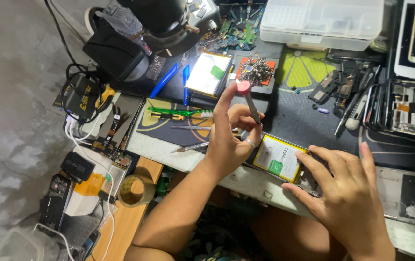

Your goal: The person removes a battery from a disassembled smartphone using a metal spudger and tweezers, then wipes the battery and the phone interior with a white cloth. The person handles the phone and battery throughout the clip.

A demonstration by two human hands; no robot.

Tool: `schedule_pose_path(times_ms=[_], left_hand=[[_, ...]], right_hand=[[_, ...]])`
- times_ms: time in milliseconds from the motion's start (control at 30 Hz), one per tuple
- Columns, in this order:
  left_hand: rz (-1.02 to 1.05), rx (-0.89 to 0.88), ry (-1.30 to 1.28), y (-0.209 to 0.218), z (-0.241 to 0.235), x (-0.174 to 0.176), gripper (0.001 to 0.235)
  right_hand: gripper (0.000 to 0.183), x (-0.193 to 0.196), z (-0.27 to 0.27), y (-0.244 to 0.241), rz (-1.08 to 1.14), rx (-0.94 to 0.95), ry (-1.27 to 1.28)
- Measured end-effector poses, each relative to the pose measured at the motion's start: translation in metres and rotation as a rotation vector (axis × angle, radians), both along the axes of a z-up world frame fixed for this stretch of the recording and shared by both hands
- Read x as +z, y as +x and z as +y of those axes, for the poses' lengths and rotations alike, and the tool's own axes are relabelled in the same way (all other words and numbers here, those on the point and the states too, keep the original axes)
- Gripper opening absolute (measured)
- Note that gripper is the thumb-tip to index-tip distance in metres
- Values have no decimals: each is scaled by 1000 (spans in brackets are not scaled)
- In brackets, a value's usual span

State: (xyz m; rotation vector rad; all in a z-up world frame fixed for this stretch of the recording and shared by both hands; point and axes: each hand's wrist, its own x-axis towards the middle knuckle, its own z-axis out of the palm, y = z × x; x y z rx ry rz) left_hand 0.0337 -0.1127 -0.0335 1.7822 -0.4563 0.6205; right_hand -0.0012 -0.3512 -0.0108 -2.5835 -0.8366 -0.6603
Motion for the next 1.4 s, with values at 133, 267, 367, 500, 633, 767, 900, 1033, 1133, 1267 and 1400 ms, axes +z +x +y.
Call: schedule_pose_path(times_ms=[133, 267, 367, 500, 633, 767, 900, 1033, 1133, 1267, 1400], left_hand=[[-41, 28, 70, 1, 1, 1, 92], [-90, 65, 180, 0, 1, 3, 86], [-90, 82, 214, -1, 1, 4, 84], [-97, 78, 208, 0, -1, 6, 83], [-118, 61, 212, -1, 1, 10, 75], [-118, 88, 193, -2, 2, 13, 57], [-134, 76, 107, -2, 0, 14, 46], [-226, 81, 100, -2, -2, 22, 40], [-272, 18, 144, 0, 2, 33, 36], [-224, -71, 213, 16, 13, 44, 33], [-63, -205, -29, 27, 7, 42, 33]], right_hand=[[60, 1, 0, 1, 13, 2, 2], [60, -1, -1, 0, 29, 4, 6], [60, -2, -1, 0, 39, 10, 20], [60, -2, -2, 1, 8, 13, 5], [60, -2, -2, 0, 17, 9, 5], [60, -2, -1, 1, 41, 7, 14], [59, -2, -1, 0, -5, 13, -3], [59, -2, -1, 0, 14, 21, 20], [58, -3, -2, 1, 44, 17, 24], [59, -5, -3, 2, 47, 19, 22], [58, -4, -3, 3, 56, 17, 17]])
